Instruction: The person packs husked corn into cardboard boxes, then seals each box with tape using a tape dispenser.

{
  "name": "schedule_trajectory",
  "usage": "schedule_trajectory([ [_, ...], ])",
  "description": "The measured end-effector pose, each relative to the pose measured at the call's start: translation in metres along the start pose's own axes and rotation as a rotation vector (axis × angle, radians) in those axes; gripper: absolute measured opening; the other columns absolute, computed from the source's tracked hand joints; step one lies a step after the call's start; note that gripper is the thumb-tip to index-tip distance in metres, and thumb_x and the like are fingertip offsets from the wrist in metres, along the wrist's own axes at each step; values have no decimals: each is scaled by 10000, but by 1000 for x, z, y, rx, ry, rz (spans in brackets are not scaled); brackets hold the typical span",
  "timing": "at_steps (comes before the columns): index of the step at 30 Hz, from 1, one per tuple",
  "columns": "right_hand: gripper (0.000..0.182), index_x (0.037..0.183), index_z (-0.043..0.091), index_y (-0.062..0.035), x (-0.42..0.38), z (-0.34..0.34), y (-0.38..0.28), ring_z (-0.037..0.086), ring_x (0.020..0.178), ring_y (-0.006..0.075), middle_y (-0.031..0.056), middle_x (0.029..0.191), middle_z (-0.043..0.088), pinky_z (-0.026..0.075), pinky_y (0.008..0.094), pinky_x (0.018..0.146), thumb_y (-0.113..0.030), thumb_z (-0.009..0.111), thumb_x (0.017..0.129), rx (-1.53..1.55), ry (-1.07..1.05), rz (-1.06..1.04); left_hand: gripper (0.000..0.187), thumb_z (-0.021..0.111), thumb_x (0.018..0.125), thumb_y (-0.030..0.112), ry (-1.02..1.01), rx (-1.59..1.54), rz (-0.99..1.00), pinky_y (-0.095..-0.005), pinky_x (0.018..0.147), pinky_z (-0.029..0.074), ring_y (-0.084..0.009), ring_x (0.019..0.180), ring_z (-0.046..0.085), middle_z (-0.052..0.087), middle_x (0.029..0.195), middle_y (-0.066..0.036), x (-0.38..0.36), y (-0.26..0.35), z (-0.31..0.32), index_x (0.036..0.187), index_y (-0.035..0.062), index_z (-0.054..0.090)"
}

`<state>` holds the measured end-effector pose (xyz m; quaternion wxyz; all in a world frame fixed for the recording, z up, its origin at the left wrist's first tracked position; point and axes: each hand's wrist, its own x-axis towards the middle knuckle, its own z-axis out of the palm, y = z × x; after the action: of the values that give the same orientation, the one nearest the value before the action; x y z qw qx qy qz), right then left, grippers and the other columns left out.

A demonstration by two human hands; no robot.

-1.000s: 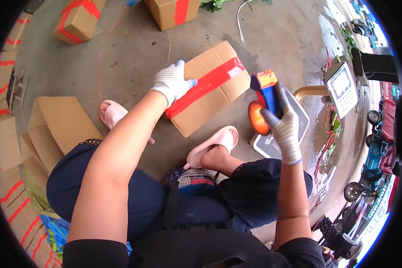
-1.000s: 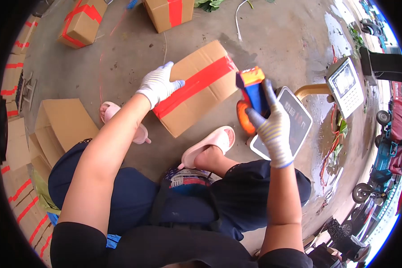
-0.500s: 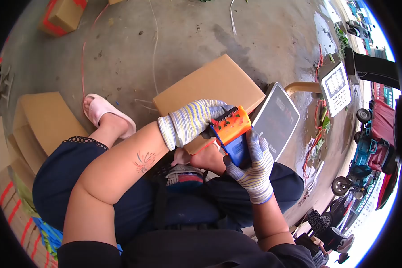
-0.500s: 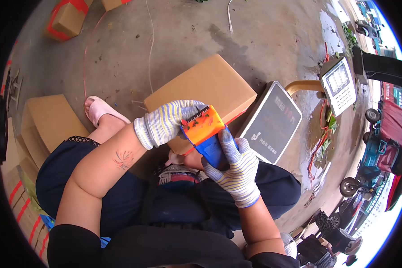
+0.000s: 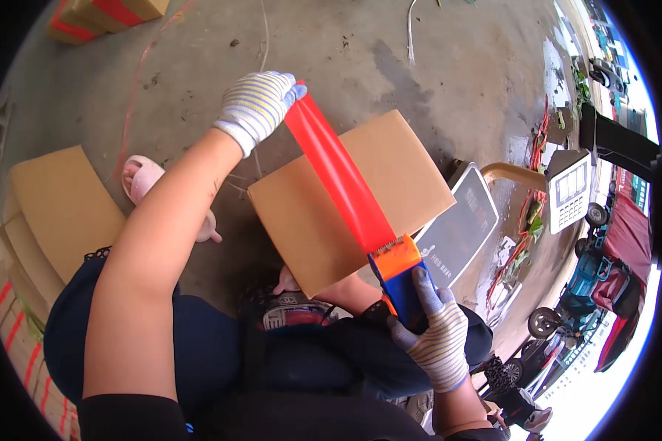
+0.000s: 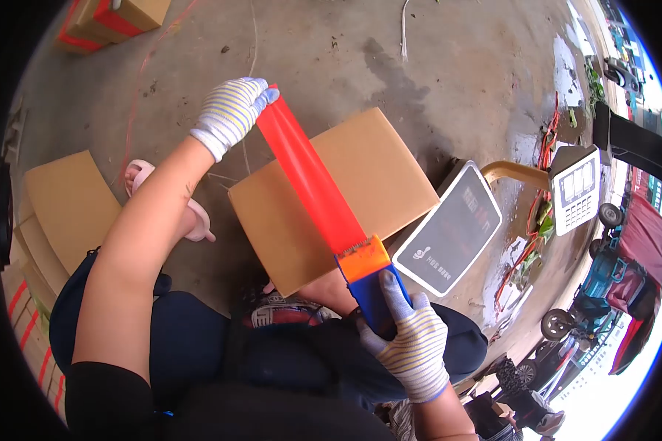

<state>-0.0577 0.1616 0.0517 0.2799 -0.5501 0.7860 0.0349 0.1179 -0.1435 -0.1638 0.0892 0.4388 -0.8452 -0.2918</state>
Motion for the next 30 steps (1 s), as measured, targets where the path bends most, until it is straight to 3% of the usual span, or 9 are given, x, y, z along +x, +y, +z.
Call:
schedule_trajectory([
  [3,829,1397,501,-168,-8,25,33,625,666,334,178,840,601,528,388,601,-238,829,639,50,63,-20,389,518,960,378,-359,96,-10,-477,780,496,-407,865,629,676,915,-210,11,-11,61,914,24,674],
  [4,829,1397,501,-168,-9,31,40,625,666,334,178,840,601,528,388,601,-238,829,639,49,60,-19,365,511,962,349,-621,-191,-35,-455,837,489,-373,891,650,695,979,-191,2,-2,79,964,29,688],
  [5,834,1397,499,-174,-8,37,46,625,668,336,178,839,601,530,388,606,-240,829,634,69,83,-38,340,532,942,322,-838,-704,-435,-426,907,467,-321,964,661,708,1073,-142,-6,-12,138,1048,46,701],
  [9,852,1402,495,-182,0,47,48,631,679,350,181,830,594,534,403,615,-252,831,622,121,121,-52,397,555,931,359,-1074,51,-202,-411,931,472,-314,1063,648,681,1161,-172,0,-21,103,1144,50,687],
  [10,850,1404,494,-179,7,46,45,633,683,354,182,826,592,537,407,618,-258,828,626,144,132,-52,413,557,934,379,-1070,218,-149,-414,924,481,-330,1056,647,676,1155,-191,8,-16,66,1150,49,680],
  [14,816,1422,485,-185,82,19,-23,664,753,342,169,834,610,552,404,672,-305,799,678,92,158,-67,499,578,919,446,-320,107,-202,-410,893,504,-368,1022,638,679,1112,-191,2,-3,-32,1193,33,638],
  [18,721,1404,503,-180,169,7,-77,688,868,300,169,921,677,547,392,740,-366,746,751,-17,95,-110,711,625,861,498,-382,296,-66,-479,1109,334,-370,1321,451,489,1404,-240,-77,93,-77,1342,-10,500],
  [21,687,1392,516,-192,198,-9,-102,691,901,297,167,965,700,545,393,762,-380,726,766,-1,4,-88,1146,723,711,587,-232,385,-157,-668,1136,52,-408,1488,59,157,1591,-193,-126,108,0,1537,42,146],
  [30,766,1423,479,-281,90,62,-16,674,755,342,168,859,622,554,410,671,-388,760,718,72,212,-97,1259,796,626,610,-128,382,-190,-584,1173,82,-383,1483,129,161,1584,-238,-103,86,-20,1521,2,153],
])
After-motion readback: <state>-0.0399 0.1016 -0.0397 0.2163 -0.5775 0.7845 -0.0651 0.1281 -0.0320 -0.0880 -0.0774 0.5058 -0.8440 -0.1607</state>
